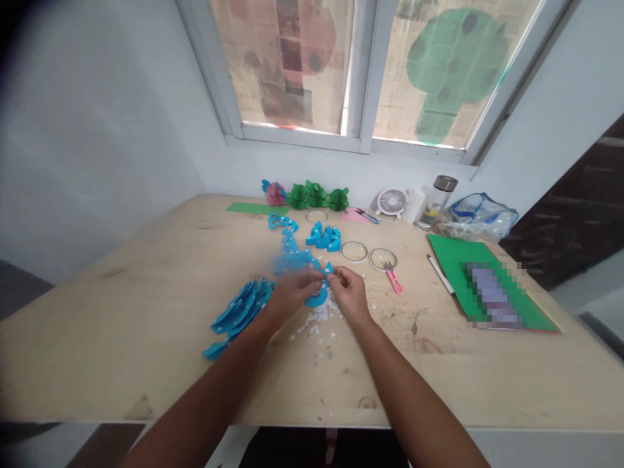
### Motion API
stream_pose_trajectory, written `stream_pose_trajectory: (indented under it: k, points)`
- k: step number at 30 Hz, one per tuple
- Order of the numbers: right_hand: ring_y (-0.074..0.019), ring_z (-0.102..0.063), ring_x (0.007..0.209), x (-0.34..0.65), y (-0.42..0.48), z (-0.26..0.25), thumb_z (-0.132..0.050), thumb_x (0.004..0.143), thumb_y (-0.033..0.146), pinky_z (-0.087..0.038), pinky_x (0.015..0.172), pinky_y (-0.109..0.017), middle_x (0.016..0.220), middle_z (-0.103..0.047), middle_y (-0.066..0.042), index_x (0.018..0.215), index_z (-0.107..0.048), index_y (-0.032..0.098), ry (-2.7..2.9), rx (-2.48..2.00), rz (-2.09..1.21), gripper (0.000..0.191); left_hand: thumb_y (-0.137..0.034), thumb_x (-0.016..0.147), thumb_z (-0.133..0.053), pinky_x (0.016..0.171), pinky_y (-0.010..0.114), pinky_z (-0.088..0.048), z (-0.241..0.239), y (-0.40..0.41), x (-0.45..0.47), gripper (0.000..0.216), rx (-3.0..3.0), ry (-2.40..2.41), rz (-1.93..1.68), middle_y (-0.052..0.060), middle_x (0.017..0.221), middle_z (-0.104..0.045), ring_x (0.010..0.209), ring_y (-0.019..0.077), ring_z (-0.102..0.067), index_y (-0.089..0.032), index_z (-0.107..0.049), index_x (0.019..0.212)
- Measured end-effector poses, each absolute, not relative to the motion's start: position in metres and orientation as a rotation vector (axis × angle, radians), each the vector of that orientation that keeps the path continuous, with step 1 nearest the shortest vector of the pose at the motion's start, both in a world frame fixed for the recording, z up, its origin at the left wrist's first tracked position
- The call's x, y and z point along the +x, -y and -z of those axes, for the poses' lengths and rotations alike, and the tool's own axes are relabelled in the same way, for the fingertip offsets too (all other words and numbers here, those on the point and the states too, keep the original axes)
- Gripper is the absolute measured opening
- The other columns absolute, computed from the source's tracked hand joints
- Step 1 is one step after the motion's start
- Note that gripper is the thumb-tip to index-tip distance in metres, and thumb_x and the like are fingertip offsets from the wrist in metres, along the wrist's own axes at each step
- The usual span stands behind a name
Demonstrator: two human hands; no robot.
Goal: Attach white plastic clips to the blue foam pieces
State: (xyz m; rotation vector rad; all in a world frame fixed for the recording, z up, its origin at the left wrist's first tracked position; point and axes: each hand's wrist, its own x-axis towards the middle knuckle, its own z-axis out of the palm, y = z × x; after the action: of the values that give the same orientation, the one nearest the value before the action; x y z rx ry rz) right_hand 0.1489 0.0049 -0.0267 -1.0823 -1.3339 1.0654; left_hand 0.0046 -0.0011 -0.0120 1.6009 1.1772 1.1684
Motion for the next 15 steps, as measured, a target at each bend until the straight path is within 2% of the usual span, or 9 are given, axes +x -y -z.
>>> stream_pose_trajectory:
  k: [3,6,10,15]
  points:
    - [-0.0150,-0.055,0.058,0.1486,-0.0059,0.0298,-0.061,0.070,0.037,-0.042,0.051,-0.024,0.064,-0.063,-0.002,0.079,-0.066,0.016,1.304,-1.087,-1.083,0.023,-0.023,0.073,-0.055,0.058,0.024,-0.049,0.0171,0.0006,0.0064,0.016,1.691,-1.220,-1.225,0.002,0.076,-0.069,0.065,0.0138,-0.062,-0.016,-0.066,0.081]
    - [-0.0141,-0.054,0.056,0.1479,-0.0065,0.0329,-0.061,0.070,0.038,-0.040,0.050,-0.024,0.064,-0.063,-0.002,0.080,-0.066,0.016,1.281,-1.091,-1.106,0.025,-0.024,0.078,-0.052,0.067,0.028,-0.051,0.0168,0.0031,0.0070,0.018,1.858,-1.344,-1.395,0.004,0.087,-0.069,0.074,0.0155,-0.063,-0.018,-0.065,0.088]
    - [-0.0134,-0.052,0.055,0.1475,-0.0075,0.0364,-0.062,0.070,0.037,-0.040,0.050,-0.023,0.060,-0.060,0.000,0.077,-0.066,0.015,1.284,-1.086,-1.116,0.023,-0.022,0.082,-0.049,0.080,0.032,-0.048,0.0143,0.0059,0.0081,0.017,2.236,-1.414,-1.455,0.006,0.086,-0.068,0.087,0.0186,-0.061,-0.019,-0.065,0.088]
    - [-0.0142,-0.052,0.057,0.1481,-0.0080,0.0376,-0.060,0.071,0.034,-0.040,0.052,-0.024,0.057,-0.057,0.000,0.074,-0.066,0.016,1.365,-1.101,-1.089,0.020,-0.020,0.084,-0.047,0.078,0.030,-0.048,0.0167,0.0041,0.0090,0.019,2.403,-1.481,-1.381,0.007,0.085,-0.068,0.086,0.0189,-0.061,-0.018,-0.065,0.089]
